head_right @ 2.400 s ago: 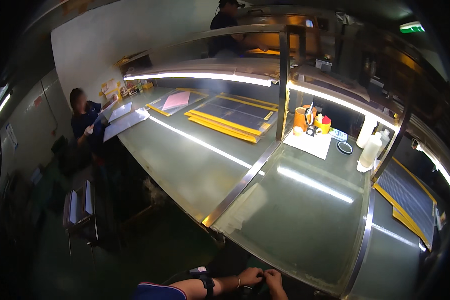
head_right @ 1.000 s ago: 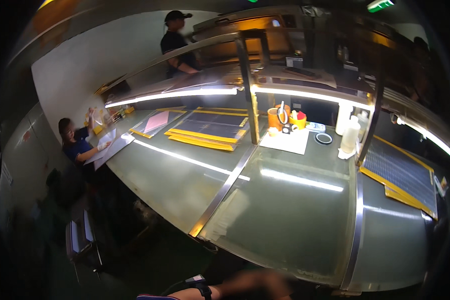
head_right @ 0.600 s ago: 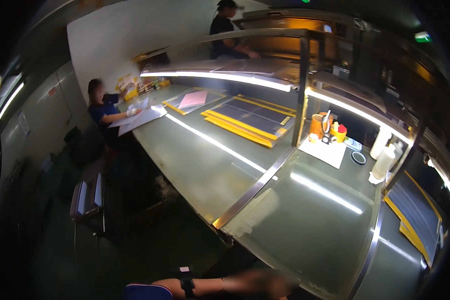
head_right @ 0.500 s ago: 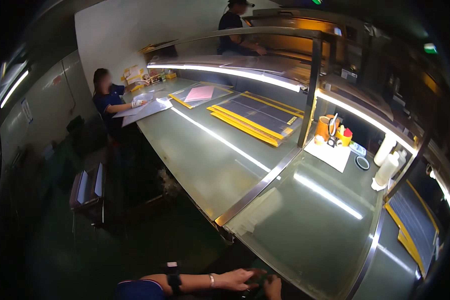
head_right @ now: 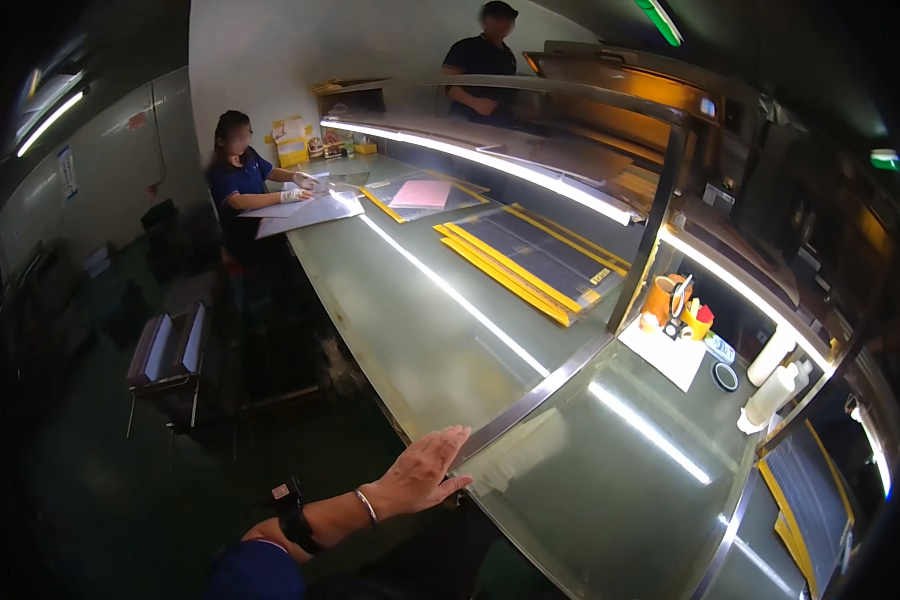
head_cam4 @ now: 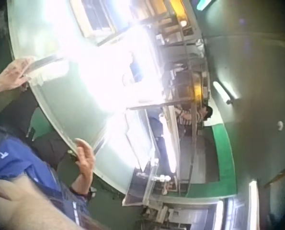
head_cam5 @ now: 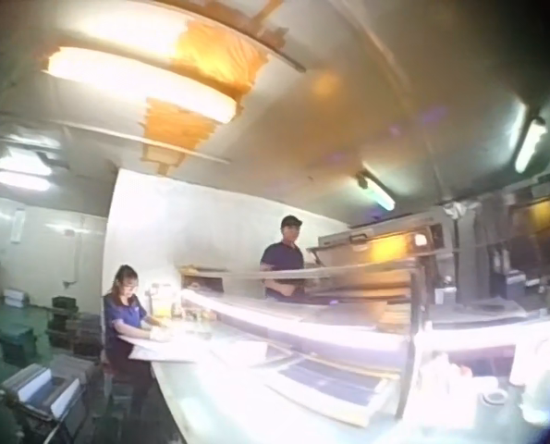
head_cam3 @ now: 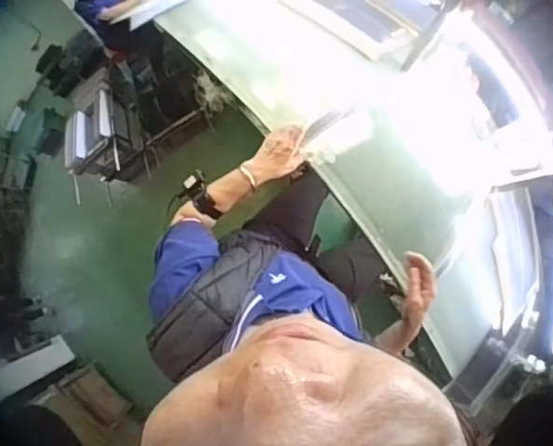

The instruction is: Checking a logbook binder and transferring large flat material sheets between a rack and a workstation.

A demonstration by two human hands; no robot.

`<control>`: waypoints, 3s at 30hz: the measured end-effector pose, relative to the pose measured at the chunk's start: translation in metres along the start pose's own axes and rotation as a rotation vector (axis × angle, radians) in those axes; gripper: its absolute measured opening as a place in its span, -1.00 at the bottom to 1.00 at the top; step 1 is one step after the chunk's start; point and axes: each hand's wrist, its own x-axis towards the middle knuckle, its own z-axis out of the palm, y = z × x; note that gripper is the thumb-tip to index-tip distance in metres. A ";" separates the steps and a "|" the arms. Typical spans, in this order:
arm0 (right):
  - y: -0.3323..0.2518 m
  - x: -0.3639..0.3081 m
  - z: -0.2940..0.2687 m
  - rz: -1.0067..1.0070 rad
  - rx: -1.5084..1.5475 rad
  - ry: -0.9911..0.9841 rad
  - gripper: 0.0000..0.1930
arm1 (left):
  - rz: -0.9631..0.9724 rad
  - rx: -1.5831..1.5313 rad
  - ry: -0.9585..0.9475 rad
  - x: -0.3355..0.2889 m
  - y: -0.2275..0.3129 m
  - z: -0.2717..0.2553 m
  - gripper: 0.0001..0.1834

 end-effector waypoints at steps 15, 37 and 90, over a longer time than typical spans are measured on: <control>0.124 0.034 -0.116 0.165 -1.185 0.623 -0.42 | 0.021 0.035 -0.461 0.045 -0.036 -0.008 -0.39; 0.125 0.052 -0.112 0.169 -1.153 0.752 -0.54 | 0.399 0.770 0.540 0.487 -0.072 -0.018 -0.35; 0.191 0.052 -0.131 -0.151 -1.060 0.800 -0.64 | -0.159 0.251 -0.460 -0.051 -0.072 -0.083 0.02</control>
